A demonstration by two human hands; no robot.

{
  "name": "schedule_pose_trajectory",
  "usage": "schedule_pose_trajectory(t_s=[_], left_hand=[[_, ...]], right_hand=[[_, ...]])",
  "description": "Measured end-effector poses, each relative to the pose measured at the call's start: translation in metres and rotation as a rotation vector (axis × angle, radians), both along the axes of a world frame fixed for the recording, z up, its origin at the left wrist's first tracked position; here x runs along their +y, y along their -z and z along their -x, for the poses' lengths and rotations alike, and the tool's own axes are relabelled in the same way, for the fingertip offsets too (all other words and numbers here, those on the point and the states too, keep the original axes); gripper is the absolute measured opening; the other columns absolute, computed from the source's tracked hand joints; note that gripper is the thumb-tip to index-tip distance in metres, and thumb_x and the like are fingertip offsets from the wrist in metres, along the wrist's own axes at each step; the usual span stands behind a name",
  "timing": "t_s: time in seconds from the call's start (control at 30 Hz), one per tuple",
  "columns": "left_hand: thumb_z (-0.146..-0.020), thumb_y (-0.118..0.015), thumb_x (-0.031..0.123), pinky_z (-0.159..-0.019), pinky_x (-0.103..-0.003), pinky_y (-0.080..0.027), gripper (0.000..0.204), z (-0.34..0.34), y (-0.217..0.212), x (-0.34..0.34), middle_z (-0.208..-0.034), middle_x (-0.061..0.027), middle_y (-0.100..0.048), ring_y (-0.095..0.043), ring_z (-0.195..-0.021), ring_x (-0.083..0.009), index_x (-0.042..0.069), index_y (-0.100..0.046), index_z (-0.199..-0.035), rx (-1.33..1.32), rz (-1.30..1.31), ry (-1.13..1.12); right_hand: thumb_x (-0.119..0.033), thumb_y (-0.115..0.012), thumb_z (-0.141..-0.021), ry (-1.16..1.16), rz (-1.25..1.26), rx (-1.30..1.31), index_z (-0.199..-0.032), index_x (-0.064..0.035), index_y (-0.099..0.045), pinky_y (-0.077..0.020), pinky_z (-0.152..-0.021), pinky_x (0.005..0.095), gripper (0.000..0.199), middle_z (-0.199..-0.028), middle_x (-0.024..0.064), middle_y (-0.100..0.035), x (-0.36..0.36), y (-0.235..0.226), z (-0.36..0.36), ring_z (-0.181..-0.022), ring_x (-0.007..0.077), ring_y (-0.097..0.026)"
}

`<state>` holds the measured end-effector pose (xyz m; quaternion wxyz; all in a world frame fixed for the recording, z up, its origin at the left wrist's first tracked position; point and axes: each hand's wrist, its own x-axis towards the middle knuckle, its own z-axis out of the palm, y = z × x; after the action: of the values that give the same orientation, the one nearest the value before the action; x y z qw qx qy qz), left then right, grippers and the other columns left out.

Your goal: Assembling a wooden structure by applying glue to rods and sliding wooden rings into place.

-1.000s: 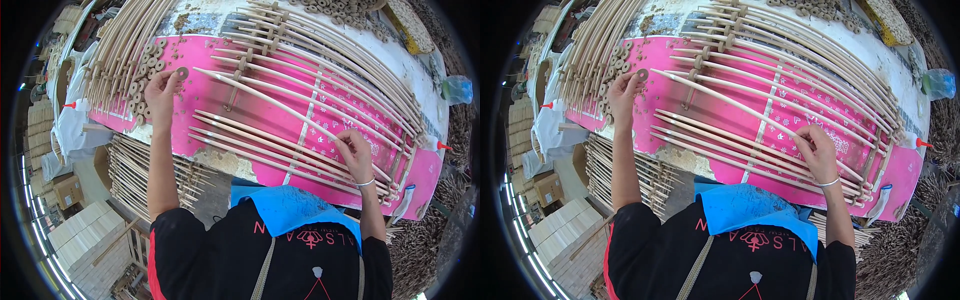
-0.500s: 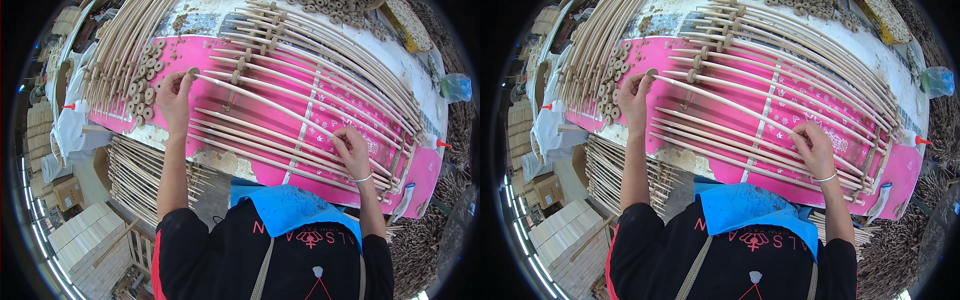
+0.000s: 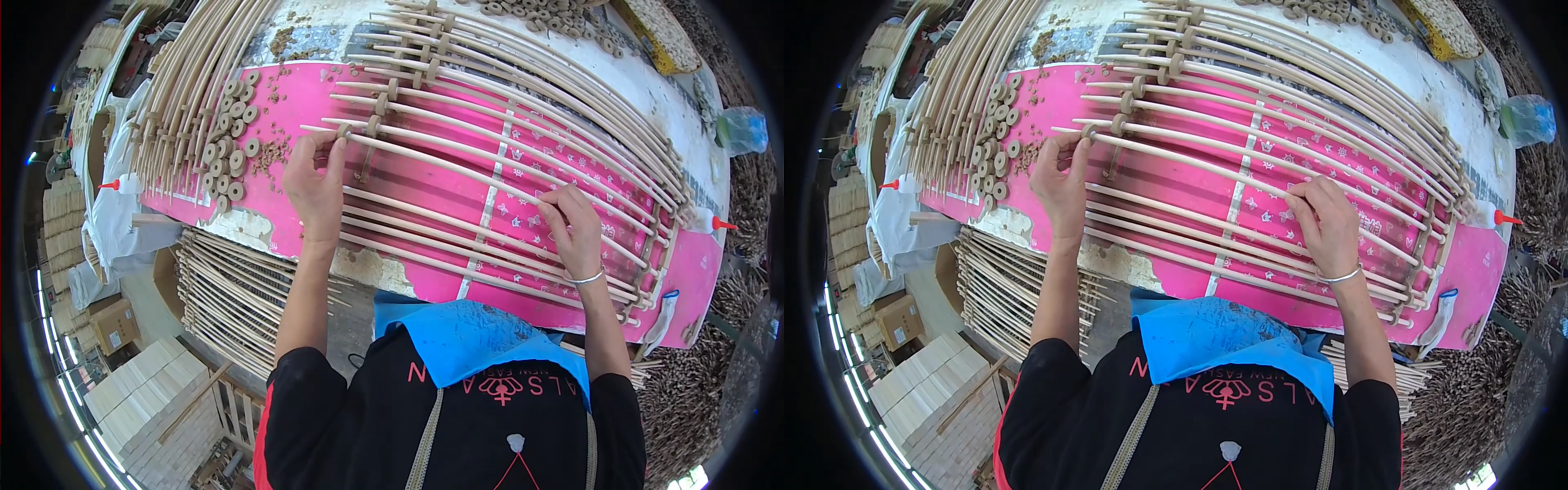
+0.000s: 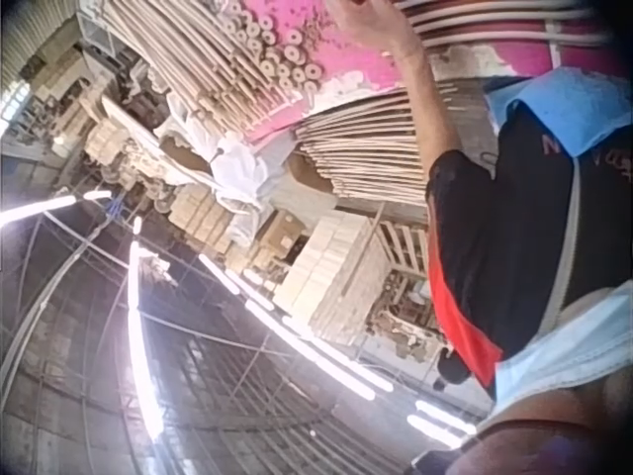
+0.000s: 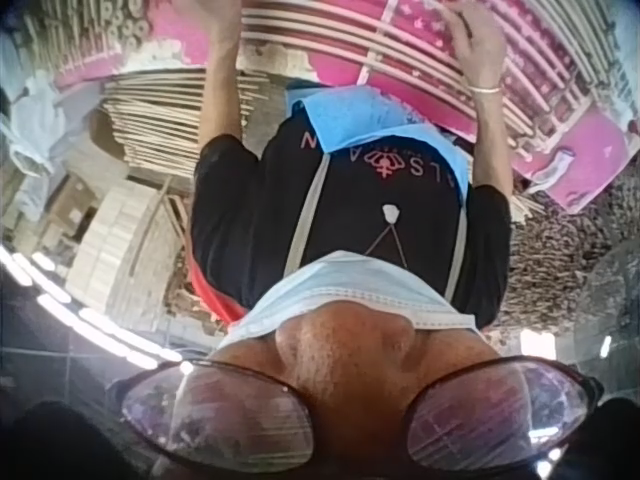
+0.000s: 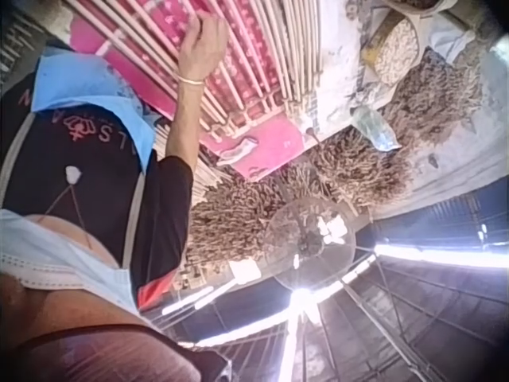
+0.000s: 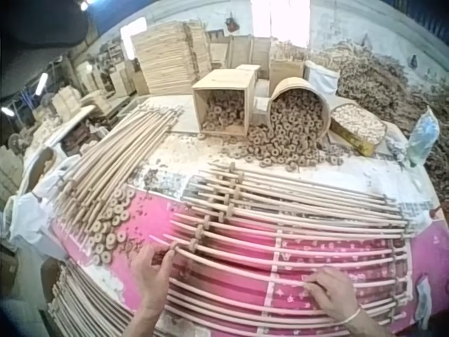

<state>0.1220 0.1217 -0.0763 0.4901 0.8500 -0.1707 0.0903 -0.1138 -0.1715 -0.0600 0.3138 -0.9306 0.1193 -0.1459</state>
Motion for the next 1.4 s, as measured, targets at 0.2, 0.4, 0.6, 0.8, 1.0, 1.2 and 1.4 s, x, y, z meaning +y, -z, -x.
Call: schedule_pose_trajectory(t_s=[0.2,0.4,0.6,0.8,1.0,1.2,1.4], left_hand=[[-0.095,-0.075,0.007,-0.075,-0.032,-0.056,0.01,0.017,0.005,-0.005,-0.092,-0.0078,-0.071,-0.069,-0.08,-0.0183,0.001,-0.073,-0.103,0.038,-0.01,-0.004],[-0.096,-0.074,0.009,-0.075,-0.033,-0.055,0.01,0.028,0.007,-0.013,-0.091,-0.009,-0.07,-0.068,-0.081,-0.0207,0.002,-0.073,-0.103,0.112,-0.041,-0.014],[-0.1,-0.072,0.012,-0.079,-0.034,-0.052,0.014,0.021,0.019,-0.008,-0.096,-0.0079,-0.073,-0.066,-0.088,-0.0179,0.0,-0.074,-0.109,-0.005,-0.092,0.09],[-0.102,-0.071,0.007,-0.071,-0.024,-0.054,0.01,0.022,0.019,-0.012,-0.092,-0.0037,-0.071,-0.065,-0.08,-0.0086,-0.002,-0.072,-0.107,0.051,-0.058,0.096],[-0.102,-0.071,0.008,-0.072,-0.025,-0.054,0.011,0.025,0.02,-0.015,-0.093,-0.0038,-0.071,-0.065,-0.082,-0.0097,-0.002,-0.072,-0.107,0.065,-0.053,0.086],[-0.102,-0.07,0.008,-0.072,-0.026,-0.054,0.012,0.026,0.014,-0.013,-0.093,-0.0047,-0.071,-0.065,-0.083,-0.0105,-0.002,-0.072,-0.108,0.045,-0.094,0.072],[-0.103,-0.07,0.009,-0.071,-0.027,-0.053,0.012,0.024,0.014,-0.015,-0.092,-0.0048,-0.07,-0.063,-0.08,-0.0111,-0.002,-0.072,-0.107,0.029,-0.13,0.066]], right_hand=[[-0.015,-0.074,-0.094,0.079,-0.14,0.116,-0.096,-0.0019,-0.069,-0.051,-0.073,0.04,0.014,-0.09,0.0123,-0.066,0.004,-0.003,0.0,-0.083,0.0302,-0.066],[-0.018,-0.075,-0.093,0.045,0.064,0.047,-0.093,-0.0024,-0.069,-0.0514,-0.074,0.0421,0.017,-0.09,0.011,-0.066,-0.003,0.005,0.005,-0.085,0.0301,-0.065],[-0.019,-0.074,-0.093,0.03,0.058,-0.049,-0.095,-0.0051,-0.073,-0.052,-0.08,0.0432,0.014,-0.092,0.0114,-0.067,-0.012,0.029,0.001,-0.089,0.031,-0.064],[-0.023,-0.074,-0.093,0.121,0.153,-0.108,-0.092,-0.0082,-0.074,-0.0539,-0.083,0.0404,0.015,-0.093,0.0072,-0.069,-0.006,0.034,0.004,-0.092,0.0274,-0.067],[-0.021,-0.078,-0.087,0.151,0.18,-0.122,-0.094,-0.0097,-0.073,-0.0533,-0.083,0.0404,0.014,-0.093,0.0058,-0.067,-0.005,0.032,0.008,-0.092,0.0262,-0.065],[-0.021,-0.077,-0.088,0.129,0.235,-0.063,-0.093,-0.0086,-0.072,-0.0522,-0.083,0.0389,0.014,-0.095,0.0055,-0.068,-0.003,0.033,0.004,-0.094,0.0254,-0.065],[-0.022,-0.076,-0.088,0.132,0.317,-0.075,-0.092,-0.0104,-0.073,-0.0507,-0.081,0.0376,0.013,-0.095,0.0031,-0.068,-0.002,0.036,0.004,-0.095,0.0226,-0.064]])
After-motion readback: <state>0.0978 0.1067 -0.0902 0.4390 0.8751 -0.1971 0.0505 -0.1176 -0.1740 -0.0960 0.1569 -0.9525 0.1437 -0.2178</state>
